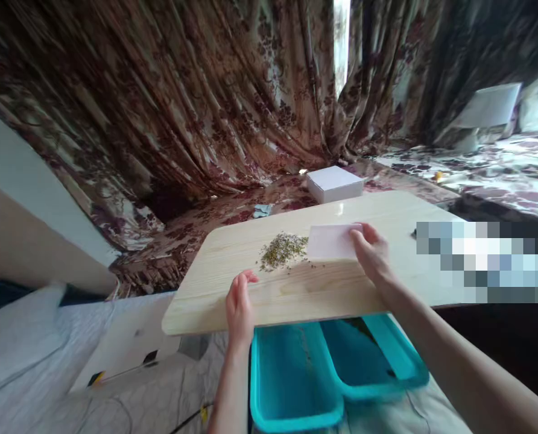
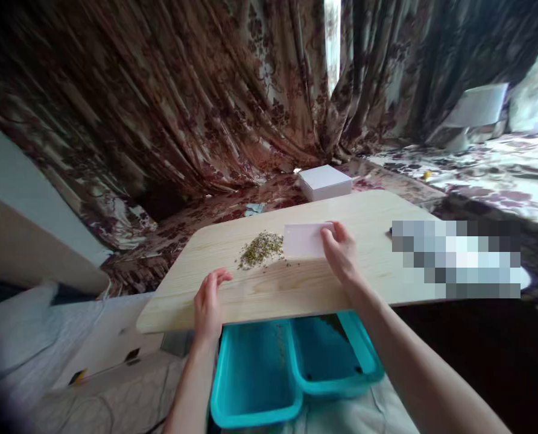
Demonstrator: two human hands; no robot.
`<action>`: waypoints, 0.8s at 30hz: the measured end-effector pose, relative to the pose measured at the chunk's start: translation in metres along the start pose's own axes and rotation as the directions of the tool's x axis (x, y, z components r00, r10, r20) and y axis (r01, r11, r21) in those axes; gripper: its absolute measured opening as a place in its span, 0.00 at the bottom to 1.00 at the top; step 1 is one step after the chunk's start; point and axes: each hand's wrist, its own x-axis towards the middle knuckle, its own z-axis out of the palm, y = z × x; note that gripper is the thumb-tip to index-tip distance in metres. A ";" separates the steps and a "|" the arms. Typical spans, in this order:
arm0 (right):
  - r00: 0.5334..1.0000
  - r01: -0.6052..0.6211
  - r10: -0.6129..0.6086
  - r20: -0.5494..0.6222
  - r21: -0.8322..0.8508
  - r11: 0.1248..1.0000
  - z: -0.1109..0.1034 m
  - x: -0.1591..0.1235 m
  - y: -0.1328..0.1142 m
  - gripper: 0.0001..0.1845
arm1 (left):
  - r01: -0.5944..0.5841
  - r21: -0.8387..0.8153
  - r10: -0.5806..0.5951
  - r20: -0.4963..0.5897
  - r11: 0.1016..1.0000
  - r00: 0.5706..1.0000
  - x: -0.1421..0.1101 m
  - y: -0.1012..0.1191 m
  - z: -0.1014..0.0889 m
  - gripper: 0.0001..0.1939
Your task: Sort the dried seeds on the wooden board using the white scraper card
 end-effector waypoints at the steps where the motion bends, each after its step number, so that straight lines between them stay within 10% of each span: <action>1: 1.000 0.003 -0.003 0.000 -0.005 1.000 0.000 0.000 -0.001 0.07 | -0.002 -0.001 0.002 -0.004 1.000 1.000 0.000 0.000 0.000 0.26; 24: 0.999 -0.040 0.040 0.012 -0.028 0.999 -0.001 -0.002 -0.009 0.09 | 0.026 -0.003 -0.026 0.004 1.000 1.000 -0.001 0.002 0.000 0.26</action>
